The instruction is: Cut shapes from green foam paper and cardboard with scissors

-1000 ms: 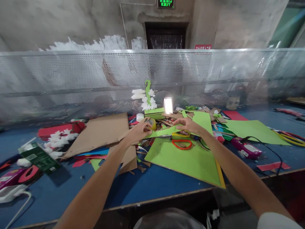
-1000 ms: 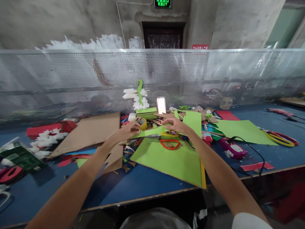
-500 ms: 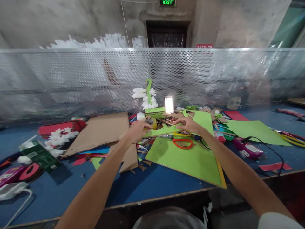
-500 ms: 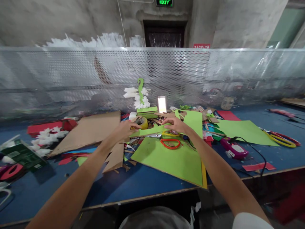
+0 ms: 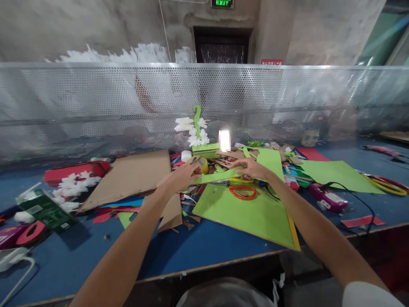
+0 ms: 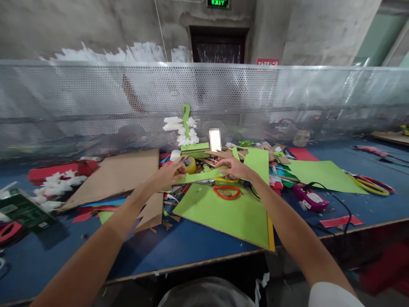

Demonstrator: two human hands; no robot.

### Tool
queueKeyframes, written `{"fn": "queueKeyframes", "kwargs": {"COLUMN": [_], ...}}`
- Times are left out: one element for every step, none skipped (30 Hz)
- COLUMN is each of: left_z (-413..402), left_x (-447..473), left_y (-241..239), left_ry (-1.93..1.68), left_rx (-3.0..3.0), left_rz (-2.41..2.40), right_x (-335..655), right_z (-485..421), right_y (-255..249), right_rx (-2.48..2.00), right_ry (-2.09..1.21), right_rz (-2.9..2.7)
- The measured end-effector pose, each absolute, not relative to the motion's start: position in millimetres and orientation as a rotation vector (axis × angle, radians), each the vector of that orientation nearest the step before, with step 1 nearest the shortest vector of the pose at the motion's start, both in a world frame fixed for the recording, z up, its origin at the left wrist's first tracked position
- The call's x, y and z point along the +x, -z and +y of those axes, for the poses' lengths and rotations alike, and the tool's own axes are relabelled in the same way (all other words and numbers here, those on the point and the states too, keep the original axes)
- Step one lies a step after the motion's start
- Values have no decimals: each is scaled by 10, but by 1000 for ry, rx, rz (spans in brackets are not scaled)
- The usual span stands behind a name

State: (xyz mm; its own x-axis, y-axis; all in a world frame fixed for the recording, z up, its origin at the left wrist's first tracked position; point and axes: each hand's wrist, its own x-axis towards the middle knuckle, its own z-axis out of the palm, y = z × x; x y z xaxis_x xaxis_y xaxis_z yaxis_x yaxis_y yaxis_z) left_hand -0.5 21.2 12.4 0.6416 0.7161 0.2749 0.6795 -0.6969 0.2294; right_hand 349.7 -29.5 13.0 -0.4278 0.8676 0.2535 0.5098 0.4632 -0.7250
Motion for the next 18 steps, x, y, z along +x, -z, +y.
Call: {"fn": "queueKeyframes", "kwargs": {"left_z": [209, 203, 195, 184, 170, 153, 134, 114, 93, 74, 57, 45, 36, 32, 30, 30, 31, 30], "left_x": [-5, -6, -6, -5, -3, 0, 4, 9, 13, 18, 20, 21, 20, 18, 13, 8, 3, -1], "left_y": [-129, -137, -148, -162, -177, -194, -212, -230, -248, -264, -278, -290, -301, -312, -321, -331, -342, -354], "left_ry": [-532, -522, -505, -486, -472, -469, -476, -484, -492, -500, -506, -506, -503, -496, -489, -479, -464, -444], "left_rx": [2704, 2663, 2636, 2621, 2614, 2612, 2611, 2610, 2608, 2607, 2606, 2602, 2597, 2591, 2585, 2581, 2578, 2579], "left_rz": [1188, 1204, 1219, 1228, 1235, 1241, 1251, 1256, 1259, 1260, 1263, 1269, 1280, 1291, 1300, 1305, 1307, 1303], "right_x": [3500, 3501, 3501, 3501, 3501, 3503, 3505, 3509, 3513, 3517, 3519, 3518, 3515, 3508, 3500, 3490, 3481, 3473], "right_z": [-295, -295, -296, -296, -294, -289, -282, -274, -265, -260, -257, -260, -267, -278, -291, -304, -314, -321], "right_y": [-129, -130, -131, -133, -133, -131, -127, -121, -113, -106, -102, -100, -104, -111, -121, -133, -144, -152], "right_rx": [-1144, -1153, -1162, -1168, -1168, -1163, -1157, -1154, -1156, -1164, -1175, -1186, -1196, -1202, -1205, -1205, -1202, -1198], "right_ry": [-744, -743, -742, -743, -741, -735, -728, -720, -714, -712, -715, -719, -722, -722, -723, -722, -718, -714], "right_rz": [-2101, -2105, -2108, -2112, -2116, -2119, -2120, -2119, -2114, -2106, -2097, -2090, -2085, -2083, -2083, -2085, -2088, -2091]}}
